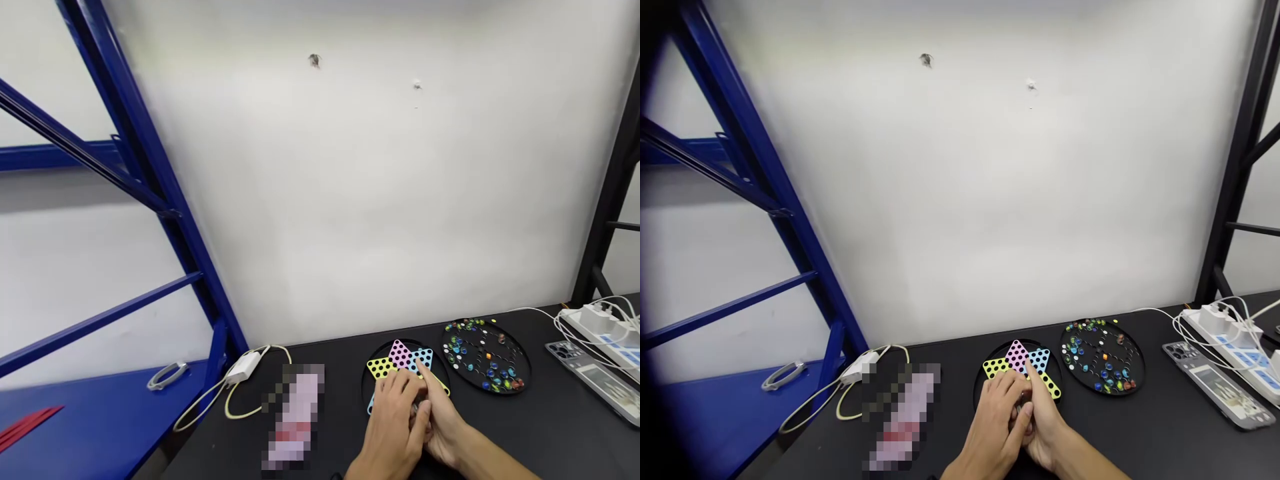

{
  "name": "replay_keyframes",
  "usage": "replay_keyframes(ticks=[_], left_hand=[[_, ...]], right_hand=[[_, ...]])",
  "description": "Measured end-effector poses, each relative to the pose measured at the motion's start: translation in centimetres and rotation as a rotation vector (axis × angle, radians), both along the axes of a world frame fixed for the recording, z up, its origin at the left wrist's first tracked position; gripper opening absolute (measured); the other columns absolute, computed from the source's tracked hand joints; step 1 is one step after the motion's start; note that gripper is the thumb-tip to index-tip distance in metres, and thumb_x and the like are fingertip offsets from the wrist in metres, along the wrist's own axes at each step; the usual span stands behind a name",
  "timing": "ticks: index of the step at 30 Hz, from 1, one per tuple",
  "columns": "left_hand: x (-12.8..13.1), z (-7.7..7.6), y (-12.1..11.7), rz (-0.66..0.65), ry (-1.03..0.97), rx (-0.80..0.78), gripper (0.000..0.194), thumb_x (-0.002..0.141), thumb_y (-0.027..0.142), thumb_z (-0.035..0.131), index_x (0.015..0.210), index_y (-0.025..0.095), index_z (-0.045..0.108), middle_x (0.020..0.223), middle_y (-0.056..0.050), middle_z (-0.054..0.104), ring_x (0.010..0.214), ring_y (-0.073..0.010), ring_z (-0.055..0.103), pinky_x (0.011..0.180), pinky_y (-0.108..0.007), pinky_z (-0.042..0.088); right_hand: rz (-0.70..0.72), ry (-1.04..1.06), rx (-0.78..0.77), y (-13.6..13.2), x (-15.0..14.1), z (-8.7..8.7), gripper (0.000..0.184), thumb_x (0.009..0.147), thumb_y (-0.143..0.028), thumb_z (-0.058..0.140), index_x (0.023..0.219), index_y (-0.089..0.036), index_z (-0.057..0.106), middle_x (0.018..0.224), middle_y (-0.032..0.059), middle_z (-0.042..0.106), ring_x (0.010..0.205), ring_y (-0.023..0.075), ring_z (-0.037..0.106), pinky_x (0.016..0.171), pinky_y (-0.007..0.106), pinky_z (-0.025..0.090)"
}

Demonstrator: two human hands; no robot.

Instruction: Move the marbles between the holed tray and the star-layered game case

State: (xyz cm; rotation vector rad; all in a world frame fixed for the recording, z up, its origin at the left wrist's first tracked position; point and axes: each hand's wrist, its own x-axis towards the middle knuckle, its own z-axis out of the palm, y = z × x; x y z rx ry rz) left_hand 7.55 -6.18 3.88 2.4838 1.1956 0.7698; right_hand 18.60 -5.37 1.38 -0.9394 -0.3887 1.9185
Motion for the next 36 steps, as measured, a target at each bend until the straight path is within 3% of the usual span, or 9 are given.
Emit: replay_keyframes(ticks=[4, 8, 12, 17, 20, 24, 27, 31, 36], left_hand=[[-0.3, -0.9, 0.0, -0.033, 0.032, 0.025, 0.03, 0.097, 0.03, 0.044, 0.125, 0.029, 0.054, 0.137, -0.002, 0.056, 0.125, -0.0219, 0.049, 0.11, -0.04, 0.036], [-0.5, -2.3, 0.3, -0.075, 0.157, 0.036, 0.052, 0.096, 0.029, 0.047, 0.147, 0.03, 0.036, 0.158, -0.003, 0.035, 0.143, -0.0241, 0.034, 0.121, -0.048, 0.024], [-0.7, -2.6, 0.7, -0.087, 0.222, 0.008, 0.057, 0.098, 0.03, 0.045, 0.152, 0.032, 0.029, 0.163, -0.003, 0.021, 0.147, -0.0283, 0.026, 0.12, -0.056, 0.023], [-0.9, -2.5, 0.8, -0.077, 0.193, 0.061, 0.058, 0.1, 0.032, 0.044, 0.154, 0.033, 0.025, 0.164, -0.002, 0.019, 0.148, -0.029, 0.025, 0.12, -0.056, 0.026], [-1.1, -2.6, 0.9, -0.04, 0.117, 0.104, 0.06, 0.1, 0.031, 0.043, 0.156, 0.032, 0.02, 0.164, -0.004, 0.017, 0.149, -0.0288, 0.023, 0.119, -0.056, 0.027], [-1.5, -2.7, 1.2, 0.013, 0.046, 0.145, 0.057, 0.1, 0.031, 0.041, 0.155, 0.031, 0.022, 0.164, -0.005, 0.019, 0.148, -0.0277, 0.025, 0.118, -0.054, 0.029], [-1.7, -2.8, 1.4, 0.029, 0.054, 0.148, 0.056, 0.099, 0.034, 0.044, 0.153, 0.031, 0.028, 0.161, -0.006, 0.026, 0.145, -0.0289, 0.033, 0.117, -0.054, 0.032], [-2.0, -2.8, 1.4, -0.002, 0.116, 0.085, 0.059, 0.095, 0.035, 0.051, 0.15, 0.034, 0.032, 0.161, -0.005, 0.028, 0.145, -0.0304, 0.032, 0.117, -0.058, 0.028], [-2.3, -3.1, 1.6, -0.124, 0.222, -0.029, 0.079, 0.076, 0.05, 0.074, 0.146, 0.036, 0.039, 0.157, -0.005, 0.037, 0.142, -0.036, 0.034, 0.117, -0.067, 0.02]], right_hand=[[-0.073, -0.032, 0.044, 0.5, 0.4, 0.1, 0.058, 0.086, -0.075, 0.043, 0.071, -0.02, 0.056, 0.051, -0.0029, 0.05, 0.043, 0.0098, 0.048, 0.038, 0.018, 0.032], [-0.125, -0.02, -0.009, 0.9, 0.7, -0.3, 0.057, 0.085, -0.075, 0.047, 0.068, -0.021, 0.051, 0.048, -0.006, 0.045, 0.037, 0.0058, 0.035, 0.037, 0.016, 0.028], [-0.134, -0.043, 0.031, 1.2, 0.9, -0.6, 0.06, 0.084, -0.077, 0.046, 0.066, -0.02, 0.05, 0.049, -0.0062, 0.043, 0.038, 0.0044, 0.033, 0.038, 0.015, 0.026], [-0.134, -0.178, 0.117, 1.5, 1.1, -0.7, 0.064, 0.082, -0.082, 0.039, 0.067, -0.021, 0.048, 0.048, -0.0071, 0.04, 0.038, 0.0056, 0.03, 0.04, 0.018, 0.027], [-0.227, -0.53, 0.349, 2.8, 3.4, -0.8, 0.061, 0.081, -0.082, 0.041, 0.067, -0.023, 0.046, 0.049, -0.0079, 0.039, 0.038, 0.0067, 0.026, 0.04, 0.02, 0.023], [-0.419, -1.408, 0.715, 4.9, 9.3, -1.8, 0.049, 0.088, -0.062, 0.05, 0.06, -0.023, 0.041, 0.056, -0.003, 0.047, 0.053, 0.0121, 0.042, 0.053, 0.024, 0.03], [-0.256, -1.889, 0.557, 5.7, 13.1, -2.9, 0.032, 0.095, -0.04, 0.046, 0.068, -0.023, 0.051, 0.07, 0.0008, 0.058, 0.061, 0.0158, 0.054, 0.056, 0.026, 0.029], [-0.058, -2.16, 0.443, 5.6, 14.5, -3.7, 0.023, 0.097, -0.029, 0.042, 0.085, -0.022, 0.061, 0.093, 0.0064, 0.065, 0.078, 0.0196, 0.063, 0.061, 0.027, 0.035], [-0.13, -2.292, 0.519, 5.0, 12.7, -3.3, 0.026, 0.097, -0.029, 0.043, 0.104, -0.019, 0.065, 0.107, 0.0135, 0.064, 0.103, 0.0307, 0.058, 0.077, 0.038, 0.042]])
